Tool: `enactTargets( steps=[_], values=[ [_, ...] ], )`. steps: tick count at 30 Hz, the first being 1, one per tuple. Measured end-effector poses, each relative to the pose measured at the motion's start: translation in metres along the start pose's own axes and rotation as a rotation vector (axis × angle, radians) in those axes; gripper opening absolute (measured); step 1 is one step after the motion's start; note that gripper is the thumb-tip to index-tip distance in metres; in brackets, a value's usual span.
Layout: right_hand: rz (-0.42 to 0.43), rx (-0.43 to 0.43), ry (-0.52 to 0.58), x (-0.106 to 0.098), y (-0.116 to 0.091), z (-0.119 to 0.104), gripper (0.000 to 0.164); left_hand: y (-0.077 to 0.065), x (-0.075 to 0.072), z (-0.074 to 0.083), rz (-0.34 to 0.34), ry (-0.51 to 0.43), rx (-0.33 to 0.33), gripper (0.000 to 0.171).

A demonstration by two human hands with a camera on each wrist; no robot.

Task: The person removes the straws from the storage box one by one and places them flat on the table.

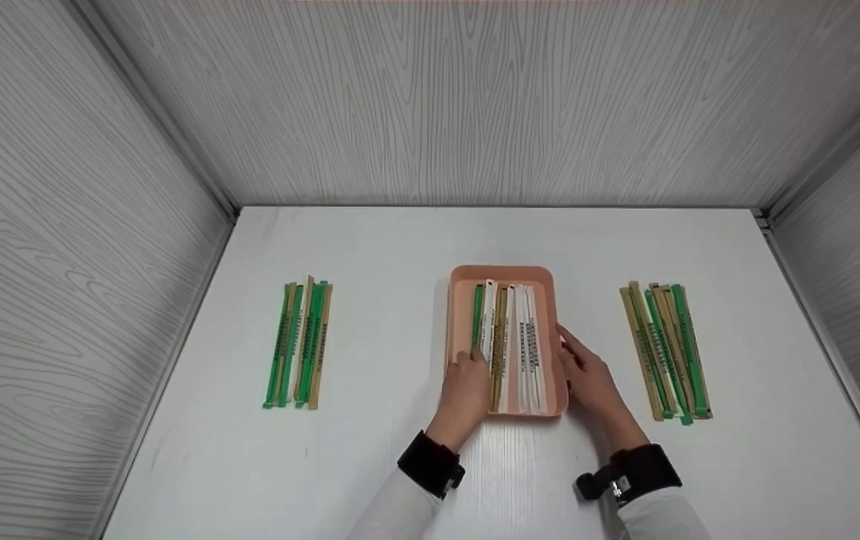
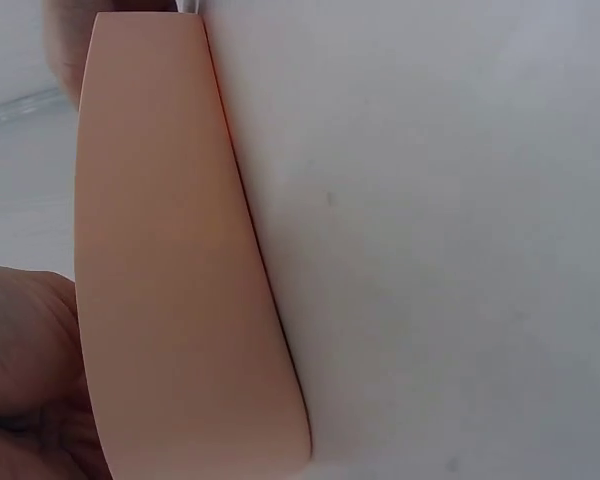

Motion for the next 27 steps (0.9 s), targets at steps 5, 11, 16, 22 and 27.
enactTargets(
  steps=[5, 11, 16, 22, 27],
  values=[
    [0.000, 0.013, 0.016, -0.001, 0.000, 0.000, 0.048, 0.000, -0.001, -0.002, 0.010, -0.025, -0.009, 0.055],
    [0.002, 0.004, 0.006, -0.001, 0.000, 0.000, 0.048, 0.001, -0.003, -0.004, 0.050, -0.077, -0.003, 0.032],
    [0.008, 0.003, -0.005, -0.001, 0.000, 0.000, 0.048, 0.001, -0.005, -0.005, 0.034, -0.133, -0.005, 0.016],
    [0.007, 0.005, -0.010, 0.000, 0.000, 0.001, 0.048, 0.001, -0.009, -0.006, 0.016, -0.182, -0.022, 0.019],
    [0.008, 0.009, -0.008, 0.001, 0.000, 0.001, 0.048, 0.000, -0.013, -0.007, 0.016, -0.198, -0.033, 0.019]
  ],
)
Point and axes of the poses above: each hand's wrist, its own y-axis towards the middle knuckle, its own x-axis out of the palm, z = x × y, the point moved 3 cm from there along y, towards the middle knuckle, and after that the axes turned 4 degrees about z, right-handed, at the moved point
